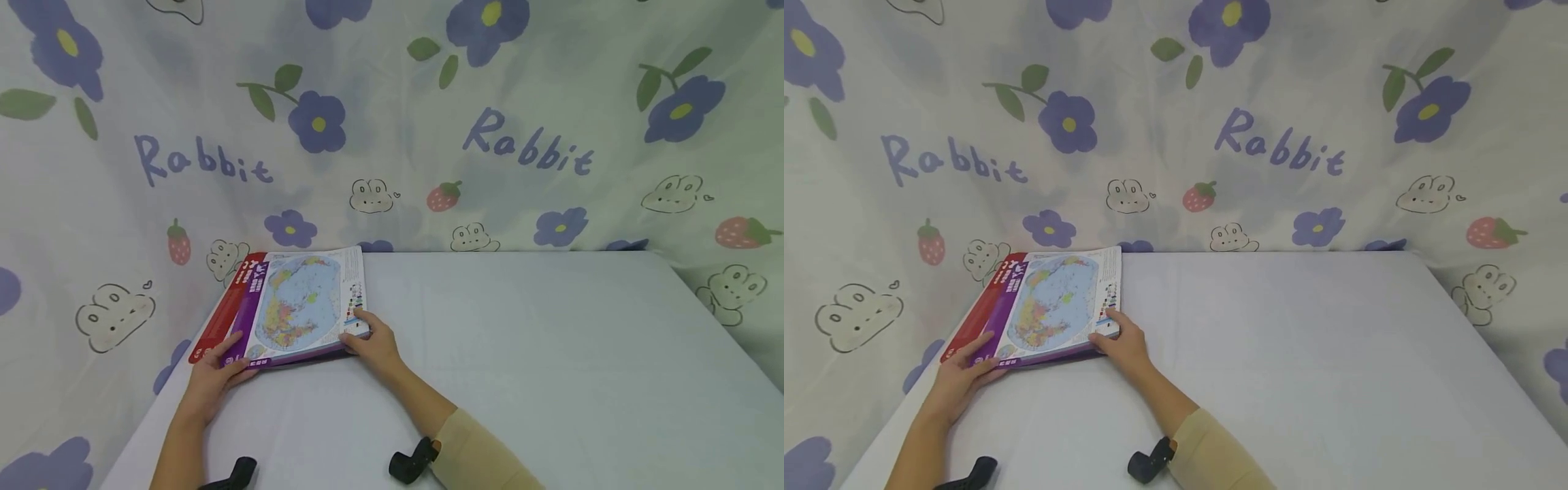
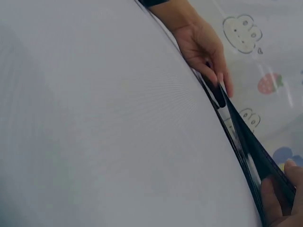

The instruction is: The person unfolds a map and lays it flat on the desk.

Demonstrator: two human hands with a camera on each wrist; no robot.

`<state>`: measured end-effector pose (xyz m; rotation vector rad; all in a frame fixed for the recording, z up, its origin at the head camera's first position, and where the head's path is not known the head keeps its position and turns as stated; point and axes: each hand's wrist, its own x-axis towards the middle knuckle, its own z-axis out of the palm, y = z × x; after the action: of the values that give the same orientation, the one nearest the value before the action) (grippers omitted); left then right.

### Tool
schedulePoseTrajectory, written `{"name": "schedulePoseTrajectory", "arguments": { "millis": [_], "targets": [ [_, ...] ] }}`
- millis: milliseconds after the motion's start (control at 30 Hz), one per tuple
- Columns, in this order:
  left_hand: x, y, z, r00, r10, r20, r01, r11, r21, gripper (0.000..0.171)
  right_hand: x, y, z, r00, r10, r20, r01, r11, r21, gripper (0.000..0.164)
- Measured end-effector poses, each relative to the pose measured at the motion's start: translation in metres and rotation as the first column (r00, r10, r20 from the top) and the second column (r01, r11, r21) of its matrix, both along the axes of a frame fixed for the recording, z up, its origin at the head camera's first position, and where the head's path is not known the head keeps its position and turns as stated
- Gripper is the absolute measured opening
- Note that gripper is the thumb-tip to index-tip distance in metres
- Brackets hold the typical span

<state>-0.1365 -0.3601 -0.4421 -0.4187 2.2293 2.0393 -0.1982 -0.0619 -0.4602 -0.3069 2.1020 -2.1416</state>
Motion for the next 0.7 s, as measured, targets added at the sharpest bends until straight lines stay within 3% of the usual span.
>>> {"name": "schedulePoseTrajectory", "arguments": {
  "millis": [100,233,433,700],
  "targets": [
    [0.000,0.001,0.000,0.996,-0.087,-0.008,0.088,0.995,0.051,0.072,-0.002,0.001,0.000,1.000,0.023,-0.010,-0.021,0.995,0.099,0.063],
    [0.000,0.004,-0.001,0.994,-0.108,-0.029,0.110,0.990,0.092,0.069,-0.003,-0.001,-0.001,0.997,0.009,-0.071,0.008,0.973,0.230,0.061],
    [0.000,0.009,-0.001,0.991,-0.121,-0.063,0.130,0.978,0.164,0.066,-0.001,-0.002,-0.005,0.994,-0.103,-0.046,0.111,0.969,0.221,0.053],
    [0.000,0.019,0.003,0.990,-0.122,-0.076,0.132,0.981,0.142,0.065,0.005,0.001,-0.003,0.970,-0.233,-0.063,0.241,0.952,0.187,0.048]
  ]
}}
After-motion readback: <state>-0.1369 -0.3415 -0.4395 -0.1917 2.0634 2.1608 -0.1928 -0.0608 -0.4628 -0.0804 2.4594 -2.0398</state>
